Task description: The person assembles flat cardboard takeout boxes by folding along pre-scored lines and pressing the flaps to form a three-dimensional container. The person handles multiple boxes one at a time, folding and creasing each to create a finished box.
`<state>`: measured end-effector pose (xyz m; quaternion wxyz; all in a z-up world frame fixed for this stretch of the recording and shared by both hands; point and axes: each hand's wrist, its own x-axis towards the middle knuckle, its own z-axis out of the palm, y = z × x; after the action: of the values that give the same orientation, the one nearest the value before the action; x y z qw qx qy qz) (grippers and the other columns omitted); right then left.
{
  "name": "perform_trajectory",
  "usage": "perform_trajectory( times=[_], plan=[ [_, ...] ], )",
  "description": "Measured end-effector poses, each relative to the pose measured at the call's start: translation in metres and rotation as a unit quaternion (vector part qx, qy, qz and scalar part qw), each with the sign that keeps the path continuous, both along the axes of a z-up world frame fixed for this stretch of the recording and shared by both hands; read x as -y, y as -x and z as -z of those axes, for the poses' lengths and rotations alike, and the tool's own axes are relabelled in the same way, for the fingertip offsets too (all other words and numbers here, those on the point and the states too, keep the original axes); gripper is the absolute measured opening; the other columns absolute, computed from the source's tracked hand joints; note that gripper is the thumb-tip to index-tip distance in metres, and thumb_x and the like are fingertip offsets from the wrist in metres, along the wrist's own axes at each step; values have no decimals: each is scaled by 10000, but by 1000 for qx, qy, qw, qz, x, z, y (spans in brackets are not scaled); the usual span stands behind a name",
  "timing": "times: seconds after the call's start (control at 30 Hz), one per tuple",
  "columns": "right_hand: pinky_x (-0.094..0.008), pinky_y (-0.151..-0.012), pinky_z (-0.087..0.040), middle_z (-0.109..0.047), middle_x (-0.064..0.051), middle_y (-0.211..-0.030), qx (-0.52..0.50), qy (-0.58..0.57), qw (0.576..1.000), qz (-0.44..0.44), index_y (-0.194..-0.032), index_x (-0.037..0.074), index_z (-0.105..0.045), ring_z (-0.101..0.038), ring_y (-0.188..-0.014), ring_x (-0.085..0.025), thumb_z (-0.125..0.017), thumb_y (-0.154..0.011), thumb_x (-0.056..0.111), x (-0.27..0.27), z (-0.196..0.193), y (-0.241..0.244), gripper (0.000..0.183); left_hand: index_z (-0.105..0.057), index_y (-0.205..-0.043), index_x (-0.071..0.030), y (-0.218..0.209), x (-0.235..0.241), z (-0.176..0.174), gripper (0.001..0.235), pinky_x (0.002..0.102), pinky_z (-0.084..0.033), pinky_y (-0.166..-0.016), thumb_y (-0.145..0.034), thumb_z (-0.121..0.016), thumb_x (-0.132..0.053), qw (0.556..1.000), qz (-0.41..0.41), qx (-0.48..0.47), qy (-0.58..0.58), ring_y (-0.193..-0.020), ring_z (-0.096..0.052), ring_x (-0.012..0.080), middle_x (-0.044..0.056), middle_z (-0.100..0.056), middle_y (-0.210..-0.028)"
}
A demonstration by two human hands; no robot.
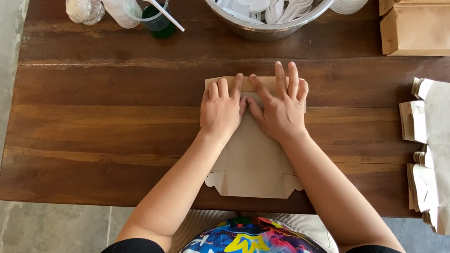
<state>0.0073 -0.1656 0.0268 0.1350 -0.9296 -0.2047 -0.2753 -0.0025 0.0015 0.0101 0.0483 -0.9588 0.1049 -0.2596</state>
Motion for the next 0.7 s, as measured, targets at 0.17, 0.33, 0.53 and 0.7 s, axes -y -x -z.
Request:
perform_trajectory(
  times=[0.17,0.33,0.53,0.7],
  plan=[
    [-515,-978,-326,-618,-180,-1303,56,4,998,26,-1138,166,-736,-400,-1400,-419,-690,-914,547,1,8,-6,445,-712,-926,15,-6,3,19,527,383,-485,-756,-766,-736,-487,1000,-21,10,6,-833,-525,305,176,-538,-939],
    [-484,-955,-372,-637,-162,-1265,106,6,994,31,-1011,59,-704,-484,-1331,-394,-676,-894,602,-1,1,-4,556,-709,-974,4,-2,4,13,552,398,-484,-754,-762,-746,-505,999,-43,15,-2,-822,-532,310,153,-521,-920],
    [-547,-1056,-287,-525,-148,-1465,-14,17,1000,4,-1337,294,-669,-308,-1467,-420,-643,-904,490,1,1,-1,476,-611,-1314,-138,-2,0,2,598,389,-514,-688,-854,-688,-512,999,-11,34,-20,-820,-563,313,144,-517,-918],
    [-540,-1003,-292,-599,-172,-1355,41,-10,997,58,-1173,99,-730,-430,-1347,-415,-808,-770,538,10,-2,-3,601,-655,-1241,-29,-1,-1,-7,593,529,-368,-994,-898,-648,-513,999,-20,-29,1,-1193,-505,350,193,-595,-1226]
  ],
)
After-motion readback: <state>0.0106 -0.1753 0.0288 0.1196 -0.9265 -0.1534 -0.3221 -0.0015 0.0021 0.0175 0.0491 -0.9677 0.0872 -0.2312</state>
